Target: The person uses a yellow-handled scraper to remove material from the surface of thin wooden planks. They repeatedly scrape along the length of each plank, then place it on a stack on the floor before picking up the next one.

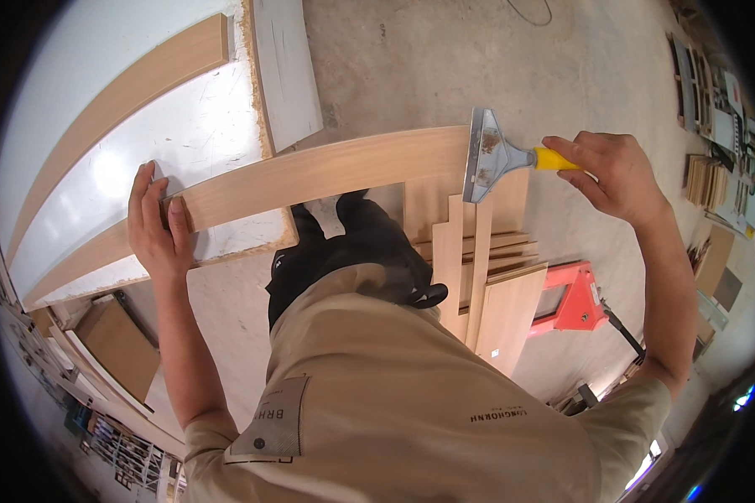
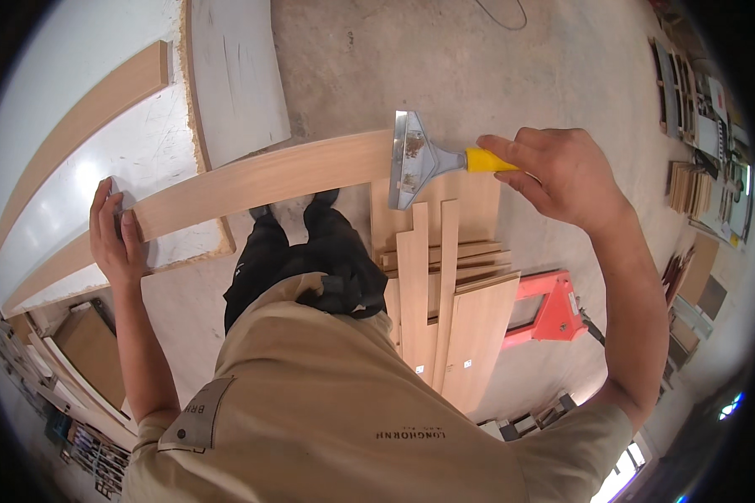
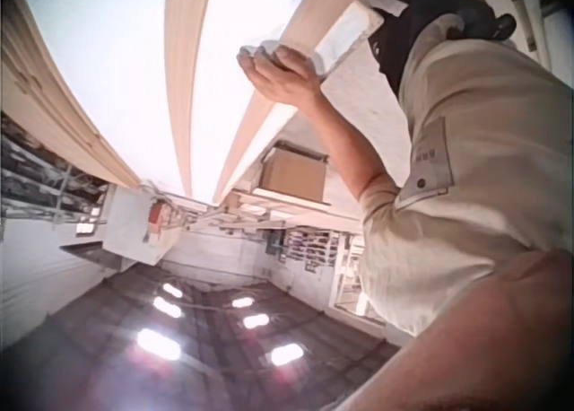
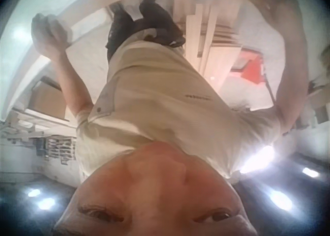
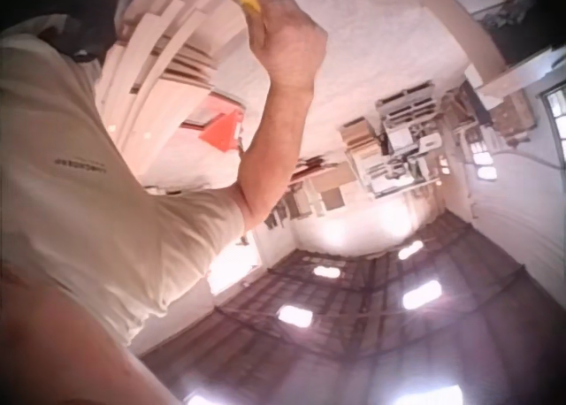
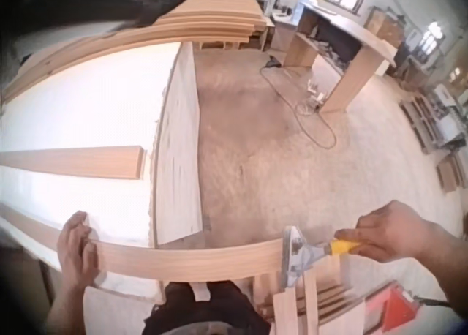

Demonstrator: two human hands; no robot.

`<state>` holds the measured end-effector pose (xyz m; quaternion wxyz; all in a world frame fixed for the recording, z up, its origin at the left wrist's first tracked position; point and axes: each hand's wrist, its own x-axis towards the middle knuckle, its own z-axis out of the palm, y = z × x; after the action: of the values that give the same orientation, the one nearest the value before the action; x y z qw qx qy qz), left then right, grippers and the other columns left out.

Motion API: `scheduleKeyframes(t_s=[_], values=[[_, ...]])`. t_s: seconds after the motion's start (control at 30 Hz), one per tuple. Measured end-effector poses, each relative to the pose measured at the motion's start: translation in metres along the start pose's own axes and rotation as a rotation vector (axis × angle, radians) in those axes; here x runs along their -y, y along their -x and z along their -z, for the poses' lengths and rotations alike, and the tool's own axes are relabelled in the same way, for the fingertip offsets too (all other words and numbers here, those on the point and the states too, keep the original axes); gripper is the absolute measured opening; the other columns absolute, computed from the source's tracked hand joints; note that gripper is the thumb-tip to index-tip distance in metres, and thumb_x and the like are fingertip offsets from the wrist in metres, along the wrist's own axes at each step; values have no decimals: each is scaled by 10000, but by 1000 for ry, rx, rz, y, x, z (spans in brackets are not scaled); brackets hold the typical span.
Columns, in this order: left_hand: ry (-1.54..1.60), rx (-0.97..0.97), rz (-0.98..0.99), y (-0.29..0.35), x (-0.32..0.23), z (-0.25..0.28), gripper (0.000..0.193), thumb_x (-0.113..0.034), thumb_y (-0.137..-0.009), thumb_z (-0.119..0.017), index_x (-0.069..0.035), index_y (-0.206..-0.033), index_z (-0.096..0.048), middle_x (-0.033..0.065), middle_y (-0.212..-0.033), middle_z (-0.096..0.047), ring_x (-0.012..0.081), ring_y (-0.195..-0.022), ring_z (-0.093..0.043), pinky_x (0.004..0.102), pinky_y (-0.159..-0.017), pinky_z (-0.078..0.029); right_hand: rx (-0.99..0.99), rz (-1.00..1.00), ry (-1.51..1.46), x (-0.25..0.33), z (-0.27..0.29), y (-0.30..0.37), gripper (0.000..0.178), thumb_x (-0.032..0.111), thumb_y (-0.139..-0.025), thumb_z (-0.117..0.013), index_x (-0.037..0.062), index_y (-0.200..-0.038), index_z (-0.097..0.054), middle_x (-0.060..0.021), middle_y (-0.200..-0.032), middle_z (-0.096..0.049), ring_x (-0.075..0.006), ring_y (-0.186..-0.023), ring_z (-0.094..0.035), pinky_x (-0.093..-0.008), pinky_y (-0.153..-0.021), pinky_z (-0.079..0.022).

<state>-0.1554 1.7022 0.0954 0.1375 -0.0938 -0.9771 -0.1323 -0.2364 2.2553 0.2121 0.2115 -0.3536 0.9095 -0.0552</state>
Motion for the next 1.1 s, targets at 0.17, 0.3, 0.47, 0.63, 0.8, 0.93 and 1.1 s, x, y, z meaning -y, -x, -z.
scheduleKeyframes(t_s=[0.17,0.3,0.47,0.63,0.8,0.93,1.1], values=[[6,2,2,1,-1,2,215,-125,-976,-558,11,-1120,-640,190,-1360,-621,383,-1253,-601,428,-955,-527,-13,64,6,8,0,-16,457,122,-794,-752,83,-1241,-661,-77,-717,-554,-280,-612,-553,-393,-553,-436],[18,-14,-2,0,-1,0,204,-113,-970,-558,15,-1101,-649,189,-1356,-625,380,-1252,-605,419,-931,-541,42,84,31,12,13,-23,475,130,-793,-749,72,-1255,-659,-77,-704,-533,-276,-599,-539,-399,-544,-425],[15,-29,-11,-1,-2,1,195,-101,-963,-557,19,-1082,-655,188,-1349,-630,375,-1213,-631,406,-914,-553,21,90,87,0,25,-14,447,158,-820,-734,109,-1260,-669,-70,-717,-545,-271,-608,-551,-391,-550,-435],[26,-25,17,0,-2,0,197,-98,-960,-555,22,-1084,-651,191,-1337,-636,375,-1197,-640,403,-901,-560,53,75,63,-1,25,-21,461,135,-803,-737,89,-1258,-675,-84,-703,-535,-281,-588,-531,-398,-544,-420],[33,-35,6,1,-1,-2,197,-91,-953,-555,20,-1088,-645,194,-1330,-640,375,-1212,-633,407,-919,-553,102,67,87,-6,32,-24,419,150,-830,-725,113,-1245,-677,-70,-704,-543,-271,-597,-550,-396,-544,-430],[14,-26,2,1,0,0,189,-76,-940,-563,11,-1085,-648,192,-1336,-639,382,-1229,-626,419,-946,-540,112,89,106,-7,35,-28,422,157,-827,-723,103,-1243,-677,-75,-711,-545,-281,-599,-554,-397,-545,-433],[8,-22,1,1,-1,0,185,-62,-936,-563,3,-1086,-650,188,-1340,-640,379,-1249,-617,433,-984,-521,114,95,97,-5,33,-32,433,168,-823,-722,95,-1247,-674,-81,-722,-547,-287,-603,-561,-404,-548,-438]])
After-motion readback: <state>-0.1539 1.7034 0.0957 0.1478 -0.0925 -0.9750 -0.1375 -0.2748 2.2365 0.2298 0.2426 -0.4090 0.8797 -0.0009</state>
